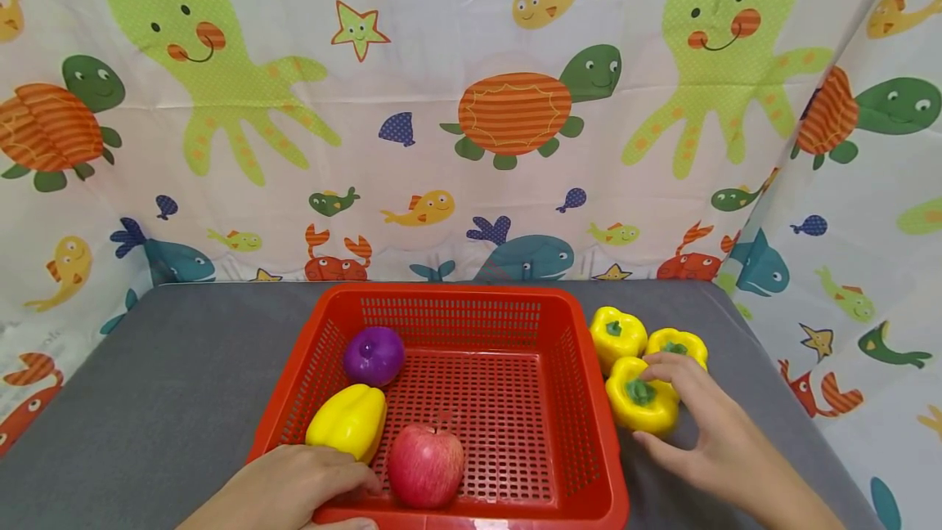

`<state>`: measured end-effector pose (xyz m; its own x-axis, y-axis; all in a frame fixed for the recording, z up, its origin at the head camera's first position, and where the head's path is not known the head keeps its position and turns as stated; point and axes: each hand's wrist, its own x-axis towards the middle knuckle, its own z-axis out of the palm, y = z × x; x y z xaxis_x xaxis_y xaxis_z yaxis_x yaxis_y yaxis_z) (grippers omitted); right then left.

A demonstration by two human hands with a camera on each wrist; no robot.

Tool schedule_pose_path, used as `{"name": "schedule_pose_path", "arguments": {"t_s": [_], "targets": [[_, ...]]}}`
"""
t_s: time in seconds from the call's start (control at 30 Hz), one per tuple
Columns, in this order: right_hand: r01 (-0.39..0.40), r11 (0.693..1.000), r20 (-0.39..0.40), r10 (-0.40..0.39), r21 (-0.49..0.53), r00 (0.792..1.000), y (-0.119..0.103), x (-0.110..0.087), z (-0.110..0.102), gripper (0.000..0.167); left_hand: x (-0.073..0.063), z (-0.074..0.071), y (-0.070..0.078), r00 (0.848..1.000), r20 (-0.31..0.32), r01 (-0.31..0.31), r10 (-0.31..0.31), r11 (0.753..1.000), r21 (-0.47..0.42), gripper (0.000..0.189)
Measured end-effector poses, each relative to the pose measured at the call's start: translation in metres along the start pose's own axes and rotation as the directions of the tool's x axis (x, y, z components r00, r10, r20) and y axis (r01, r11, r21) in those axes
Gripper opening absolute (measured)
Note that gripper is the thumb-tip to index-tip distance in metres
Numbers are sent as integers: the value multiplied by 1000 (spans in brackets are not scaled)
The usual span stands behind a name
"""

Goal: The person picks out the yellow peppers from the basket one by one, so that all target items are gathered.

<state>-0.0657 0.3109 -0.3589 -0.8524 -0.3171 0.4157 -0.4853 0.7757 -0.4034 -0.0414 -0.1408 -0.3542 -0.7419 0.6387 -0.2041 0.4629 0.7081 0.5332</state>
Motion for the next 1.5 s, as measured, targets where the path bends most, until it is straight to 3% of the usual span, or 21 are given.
{"name": "schedule_pose_path", "arguments": {"t_s": [0.2, 0.47, 0.77, 0.97, 1.5], "targets": [[-8, 1000, 16, 8, -28, 1000, 3, -1, 6, 67, 0, -1, 0, 1000, 0, -4, 4, 1000, 13, 46], [15, 999, 56, -17, 41, 998, 5, 2, 14, 63, 0, -1, -1, 1000, 5, -11, 11, 1000, 23, 46], [104, 989, 54, -110, 105, 992, 9, 3, 26, 71, 0, -1, -1, 1000, 8, -17, 17, 1000, 21, 46], [59, 993, 86, -67, 100, 994, 9, 3, 30, 68, 0, -1, -1, 1000, -4, -24, 24, 999, 25, 48], [60, 994, 100, -69, 88, 993, 10, 6, 35, 63, -2, -2, 3, 999, 7, 33, -33, 999, -41, 41]]}}
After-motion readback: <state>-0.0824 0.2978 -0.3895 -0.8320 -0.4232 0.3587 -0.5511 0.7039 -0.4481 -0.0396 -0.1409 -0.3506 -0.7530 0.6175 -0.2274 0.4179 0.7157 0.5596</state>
